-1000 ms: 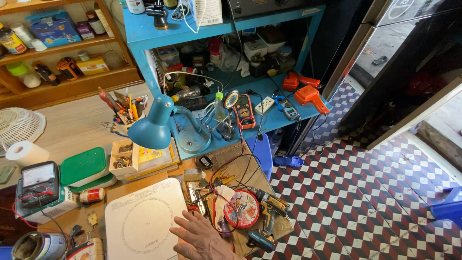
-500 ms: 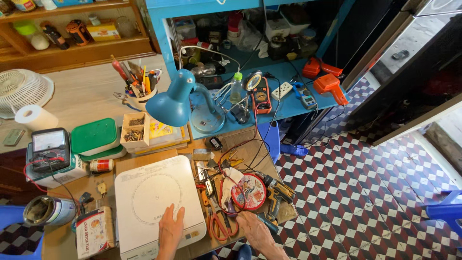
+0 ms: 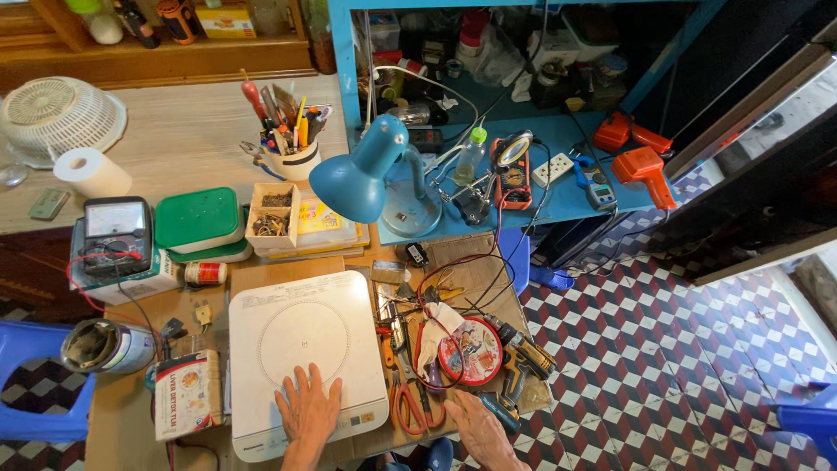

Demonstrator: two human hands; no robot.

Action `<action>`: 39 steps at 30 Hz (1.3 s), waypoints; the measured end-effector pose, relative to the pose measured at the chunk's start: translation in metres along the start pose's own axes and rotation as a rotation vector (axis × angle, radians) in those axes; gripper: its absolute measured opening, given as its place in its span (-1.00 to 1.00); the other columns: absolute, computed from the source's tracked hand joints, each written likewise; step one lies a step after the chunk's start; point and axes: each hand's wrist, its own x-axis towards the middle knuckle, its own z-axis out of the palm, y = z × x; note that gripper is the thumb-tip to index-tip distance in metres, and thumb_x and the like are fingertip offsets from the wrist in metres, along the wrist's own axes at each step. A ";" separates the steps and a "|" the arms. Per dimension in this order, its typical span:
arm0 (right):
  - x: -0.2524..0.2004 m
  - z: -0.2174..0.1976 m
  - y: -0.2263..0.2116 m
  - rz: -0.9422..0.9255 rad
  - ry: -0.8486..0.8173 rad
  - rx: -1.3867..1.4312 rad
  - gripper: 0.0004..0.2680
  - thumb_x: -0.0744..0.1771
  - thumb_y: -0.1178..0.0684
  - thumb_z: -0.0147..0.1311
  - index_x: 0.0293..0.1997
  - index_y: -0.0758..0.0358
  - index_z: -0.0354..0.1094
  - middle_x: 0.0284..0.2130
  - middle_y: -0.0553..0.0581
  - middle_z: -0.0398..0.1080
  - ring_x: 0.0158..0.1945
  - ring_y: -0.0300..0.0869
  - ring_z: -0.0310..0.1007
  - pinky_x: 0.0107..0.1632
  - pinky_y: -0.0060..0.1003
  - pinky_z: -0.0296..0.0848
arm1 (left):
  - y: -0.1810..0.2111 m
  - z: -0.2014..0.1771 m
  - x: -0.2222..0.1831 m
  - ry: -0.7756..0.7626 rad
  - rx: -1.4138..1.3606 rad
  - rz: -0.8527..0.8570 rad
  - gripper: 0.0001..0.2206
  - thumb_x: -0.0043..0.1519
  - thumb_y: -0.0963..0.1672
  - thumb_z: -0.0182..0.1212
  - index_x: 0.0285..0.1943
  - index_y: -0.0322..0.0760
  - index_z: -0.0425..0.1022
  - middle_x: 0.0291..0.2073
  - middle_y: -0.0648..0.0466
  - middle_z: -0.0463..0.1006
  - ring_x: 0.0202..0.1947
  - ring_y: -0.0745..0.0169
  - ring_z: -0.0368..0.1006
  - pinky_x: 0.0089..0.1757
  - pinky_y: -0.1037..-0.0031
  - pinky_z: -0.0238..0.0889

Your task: The person disassembles an induction cooktop, uses a power drill to remove screws from the internal components, and then reassembles the unit by placing the top cover back on. The person also retrieves a plastic-wrapped item from a shelf.

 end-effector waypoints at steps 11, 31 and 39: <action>0.005 0.005 -0.004 -0.245 0.017 0.038 -0.59 0.38 -0.20 -0.05 0.26 0.30 0.26 0.06 0.38 0.43 0.15 0.18 0.40 0.15 -0.07 0.37 | -0.007 -0.010 -0.004 0.042 -0.109 0.088 -0.32 0.28 0.14 0.04 0.48 -0.30 0.16 0.48 -0.22 0.05 0.49 -0.33 -0.16 0.36 -0.08 -0.33; -0.027 0.056 -0.035 -0.224 -0.386 0.027 -0.67 0.31 -0.03 0.10 0.20 0.17 0.29 -0.43 0.22 0.54 -0.37 -0.01 0.56 -0.23 -0.13 0.49 | -0.013 0.013 -0.207 0.402 -0.827 -0.120 -0.65 0.24 -0.13 0.21 0.21 -0.31 0.47 0.12 -0.15 0.52 0.08 -0.22 0.45 0.02 0.14 0.34; -0.047 0.111 -0.113 -0.381 -0.494 -0.197 -0.45 0.31 -0.01 0.06 0.50 0.02 -0.10 -0.15 0.21 0.58 -0.22 0.04 0.62 -0.10 -0.12 0.51 | -0.080 0.032 -0.279 0.283 -0.939 -0.596 -0.59 0.23 -0.08 0.23 0.28 -0.15 0.40 0.06 0.01 0.52 -0.09 0.04 0.55 -0.08 0.29 0.44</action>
